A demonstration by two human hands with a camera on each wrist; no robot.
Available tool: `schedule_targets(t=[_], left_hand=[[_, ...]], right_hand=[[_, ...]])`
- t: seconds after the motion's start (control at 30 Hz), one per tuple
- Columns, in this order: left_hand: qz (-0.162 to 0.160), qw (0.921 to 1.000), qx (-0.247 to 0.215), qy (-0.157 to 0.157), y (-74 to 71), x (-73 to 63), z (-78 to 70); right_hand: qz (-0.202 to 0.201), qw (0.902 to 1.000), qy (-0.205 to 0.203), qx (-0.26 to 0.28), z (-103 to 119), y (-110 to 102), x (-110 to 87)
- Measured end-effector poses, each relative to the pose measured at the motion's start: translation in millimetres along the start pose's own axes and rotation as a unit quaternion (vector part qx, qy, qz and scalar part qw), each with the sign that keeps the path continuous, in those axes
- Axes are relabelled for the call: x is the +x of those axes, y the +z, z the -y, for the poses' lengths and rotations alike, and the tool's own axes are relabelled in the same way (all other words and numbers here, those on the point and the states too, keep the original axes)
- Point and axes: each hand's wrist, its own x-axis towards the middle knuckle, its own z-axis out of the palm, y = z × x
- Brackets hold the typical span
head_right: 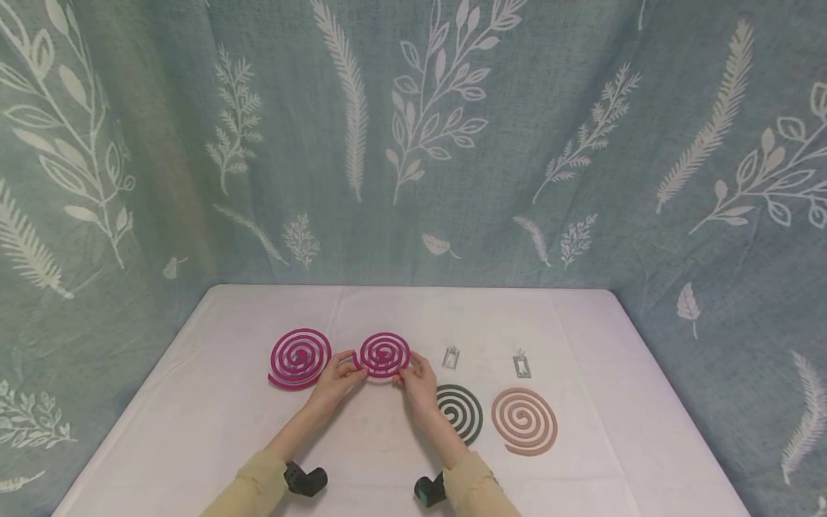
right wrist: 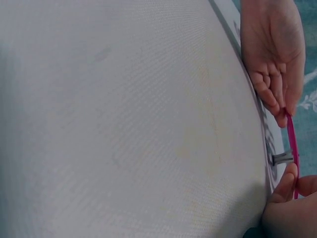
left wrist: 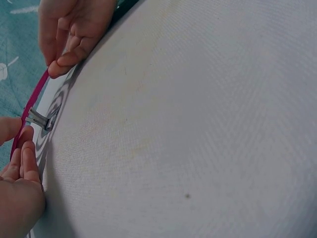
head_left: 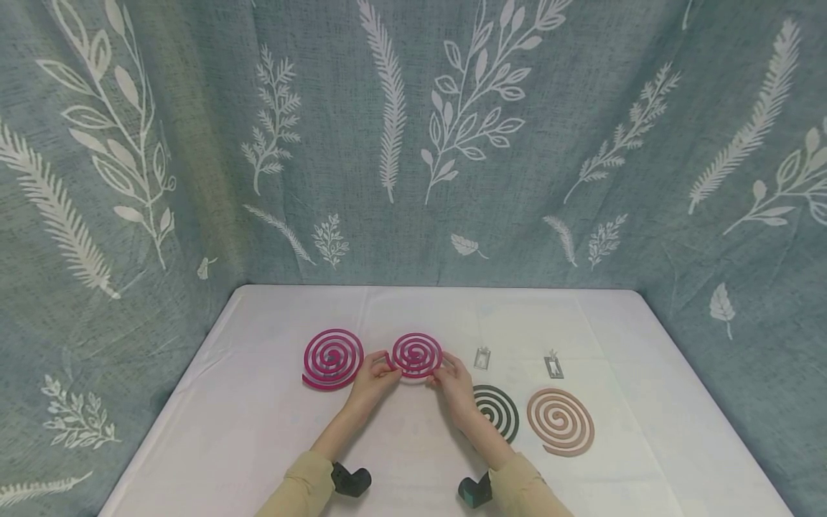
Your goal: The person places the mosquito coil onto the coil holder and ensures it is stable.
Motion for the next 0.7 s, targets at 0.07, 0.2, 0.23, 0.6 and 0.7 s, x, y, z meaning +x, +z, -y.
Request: schedule_targets(t=[0.07,0.2,0.23,0.6,0.7], left_hand=[[0.001,1.0,0.002,0.003,-0.4,-4.0,-6.7],[0.003,1.0,0.005,0.003,-0.4,-13.9,-21.9],[0.003,1.0,0.006,0.005,-0.4,-16.0,-24.6],[0.005,1.0,-0.003,0.007,-0.4,-19.3,-27.4],[0.004,1.0,-0.004,0.005,-0.1,-19.2,-27.8]], right_hand=[[0.0,1.0,-0.001,0.0,0,0,0.4],[0.0,1.0,0.0,-0.003,-1,0,1.0],[0.0,1.0,0.0,-0.003,-1,0,0.9],[-0.003,0.9999,-0.002,-0.01,2,1,-2.0],[-0.002,1.0,-0.001,-0.007,0,0,0.6]])
